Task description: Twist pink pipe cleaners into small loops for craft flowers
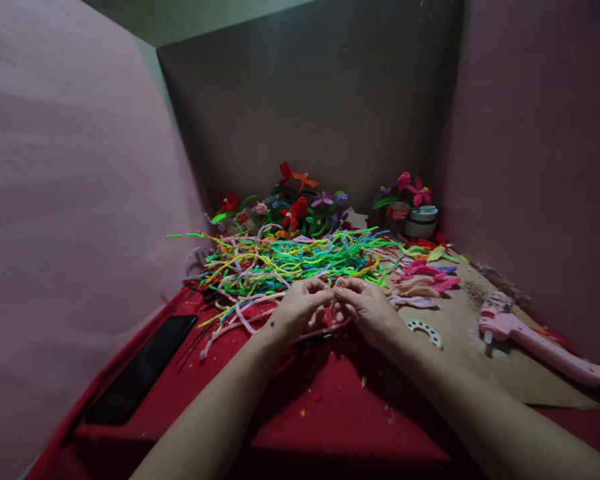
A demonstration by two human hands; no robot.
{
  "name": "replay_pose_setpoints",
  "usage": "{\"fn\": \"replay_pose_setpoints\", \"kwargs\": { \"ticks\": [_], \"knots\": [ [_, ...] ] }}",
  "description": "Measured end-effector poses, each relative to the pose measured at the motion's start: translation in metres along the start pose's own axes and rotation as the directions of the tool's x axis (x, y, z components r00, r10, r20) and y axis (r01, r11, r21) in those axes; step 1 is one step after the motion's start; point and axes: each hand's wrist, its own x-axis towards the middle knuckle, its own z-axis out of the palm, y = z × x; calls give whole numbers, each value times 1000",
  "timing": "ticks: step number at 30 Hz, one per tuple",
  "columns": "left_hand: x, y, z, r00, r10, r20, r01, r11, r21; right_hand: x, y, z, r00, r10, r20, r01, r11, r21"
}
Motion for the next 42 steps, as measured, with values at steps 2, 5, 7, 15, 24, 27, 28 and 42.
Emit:
{"fn": "replay_pose_setpoints", "kwargs": {
  "ticks": [2,5,7,15,24,27,28,42],
  "knots": [
    [-2,3,-1,1000,7,-9,-7,999,35,0,-1,0,1000,9,11,-9,1000,15],
    [-3,6,-1,999,46,20,-48,994,98,-2,-4,1,998,28,51,-31,998,60],
    [-4,7,1,998,58,36,-62,990,128,-3,-6,2,998,28,63,-33,996,77],
    [-3,3,8,997,47,-56,-38,987,153,-2,2,-2,995,31,95,-36,998,55],
    [0,1,-4,994,81,77,-88,992,93,2,0,-6,999,-39,-23,38,998,-45],
    [1,-2,-2,995,95,37,-96,994,48,0,1,-4,999,-36,0,36,999,-39],
    [1,-2,-2,996,87,22,-88,995,55,-1,0,-4,999,-43,-7,43,998,-51],
    [-3,-7,-2,821,570,29,-412,556,722,-2,-5,-3,989,-104,-104,54,915,-399]
  ]
}}
